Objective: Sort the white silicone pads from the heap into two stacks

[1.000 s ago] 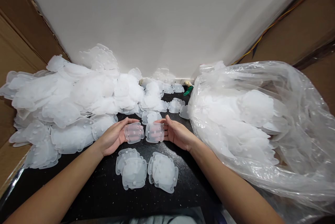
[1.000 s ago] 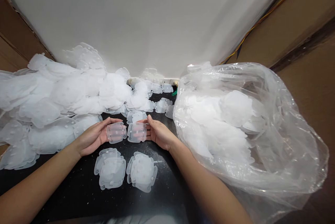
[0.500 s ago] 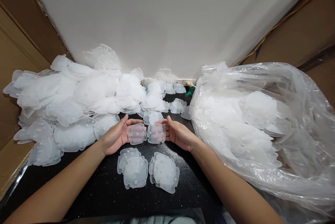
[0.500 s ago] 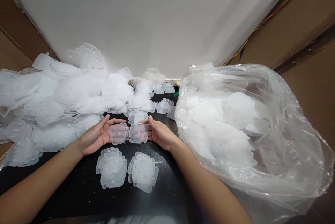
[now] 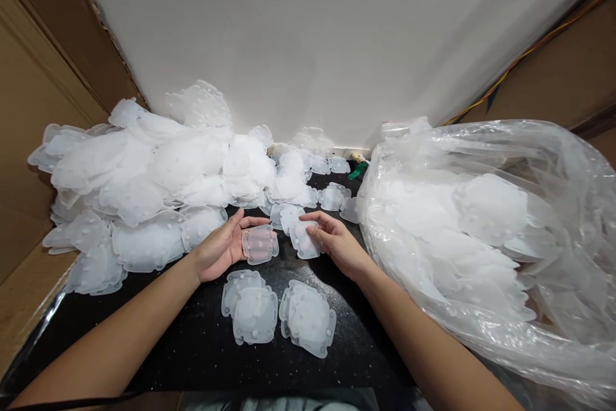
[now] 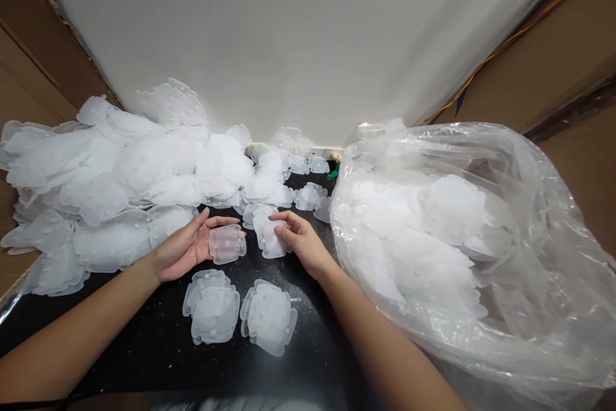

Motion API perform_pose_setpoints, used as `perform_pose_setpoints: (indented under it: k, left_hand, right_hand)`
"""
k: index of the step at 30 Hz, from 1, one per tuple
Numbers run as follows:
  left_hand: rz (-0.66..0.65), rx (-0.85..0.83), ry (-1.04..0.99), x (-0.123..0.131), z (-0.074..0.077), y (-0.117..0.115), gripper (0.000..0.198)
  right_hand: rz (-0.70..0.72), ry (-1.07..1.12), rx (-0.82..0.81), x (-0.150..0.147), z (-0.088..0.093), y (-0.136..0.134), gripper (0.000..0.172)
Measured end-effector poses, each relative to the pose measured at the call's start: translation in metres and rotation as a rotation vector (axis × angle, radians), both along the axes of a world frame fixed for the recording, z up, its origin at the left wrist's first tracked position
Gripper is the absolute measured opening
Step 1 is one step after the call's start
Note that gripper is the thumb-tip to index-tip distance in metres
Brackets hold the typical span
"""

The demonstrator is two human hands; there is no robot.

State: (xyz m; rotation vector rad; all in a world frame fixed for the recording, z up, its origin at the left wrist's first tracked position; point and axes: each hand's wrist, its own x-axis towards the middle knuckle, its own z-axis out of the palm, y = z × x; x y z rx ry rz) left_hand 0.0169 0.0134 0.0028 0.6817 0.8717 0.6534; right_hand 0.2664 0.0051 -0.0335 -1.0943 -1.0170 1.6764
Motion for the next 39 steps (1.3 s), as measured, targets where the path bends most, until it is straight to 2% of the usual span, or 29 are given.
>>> perform_pose_setpoints:
  k: [6, 9, 12, 16, 20, 23, 25, 27, 29, 32, 34, 36, 38, 39]
  left_hand:
    - [0.011, -0.01, 0.006, 0.001, 0.0, -0.001, 0.055]
    - [0.009, -0.005, -0.005, 0.001, 0.001, -0.002, 0.055]
    - [0.006, 0.016, -0.011, 0.001, 0.002, -0.002, 0.055]
    - [-0.016, 0.061, 0.007, 0.003, 0.003, -0.004, 0.057]
    - [-0.043, 0.19, 0.032, 0.007, 0.003, -0.01, 0.056]
    - [-0.075, 0.271, 0.007, 0.009, 0.004, -0.014, 0.057]
    - [-0.088, 0.308, 0.013, 0.008, 0.005, -0.015, 0.056]
    - [-0.092, 0.34, 0.064, 0.007, 0.005, -0.014, 0.054]
    - [-0.078, 0.356, 0.125, 0.005, 0.006, -0.012, 0.052]
    - [-0.035, 0.357, 0.169, 0.003, 0.006, -0.009, 0.052]
    - [-0.003, 0.35, 0.176, 0.002, 0.006, -0.008, 0.051]
    - [0.017, 0.339, 0.183, 0.002, 0.007, -0.007, 0.05]
    - [0.02, 0.331, 0.19, 0.002, 0.006, -0.007, 0.049]
    - [0.021, 0.329, 0.195, 0.002, 0.006, -0.007, 0.049]
  right_hand:
    - [-0.065, -0.19, 0.234, 0.001, 0.005, -0.002, 0.029]
    - [0.004, -0.266, 0.289, 0.0, 0.006, -0.004, 0.029]
    - [0.109, -0.384, 0.352, -0.001, 0.008, -0.007, 0.022]
    - [0.052, -0.586, 0.506, -0.008, 0.011, -0.007, 0.011]
    - [0.071, -0.476, 0.449, -0.023, 0.015, -0.009, 0.022]
    - [0.036, -0.347, 0.41, -0.03, 0.029, -0.014, 0.026]
    - [-0.049, -0.271, 0.42, -0.023, 0.047, -0.012, 0.026]
    - [-0.232, -0.214, 0.473, -0.002, 0.067, -0.002, 0.025]
    - [-0.457, -0.166, 0.569, 0.029, 0.087, 0.018, 0.024]
    - [-0.659, -0.072, 0.664, 0.079, 0.107, 0.049, 0.028]
    - [-0.648, -0.08, 0.617, 0.095, 0.113, 0.059, 0.03]
    - [-0.563, -0.152, 0.597, 0.091, 0.11, 0.053, 0.027]
    - [-0.391, -0.286, 0.582, 0.07, 0.1, 0.036, 0.021]
    - [-0.238, -0.377, 0.545, 0.055, 0.092, 0.025, 0.018]
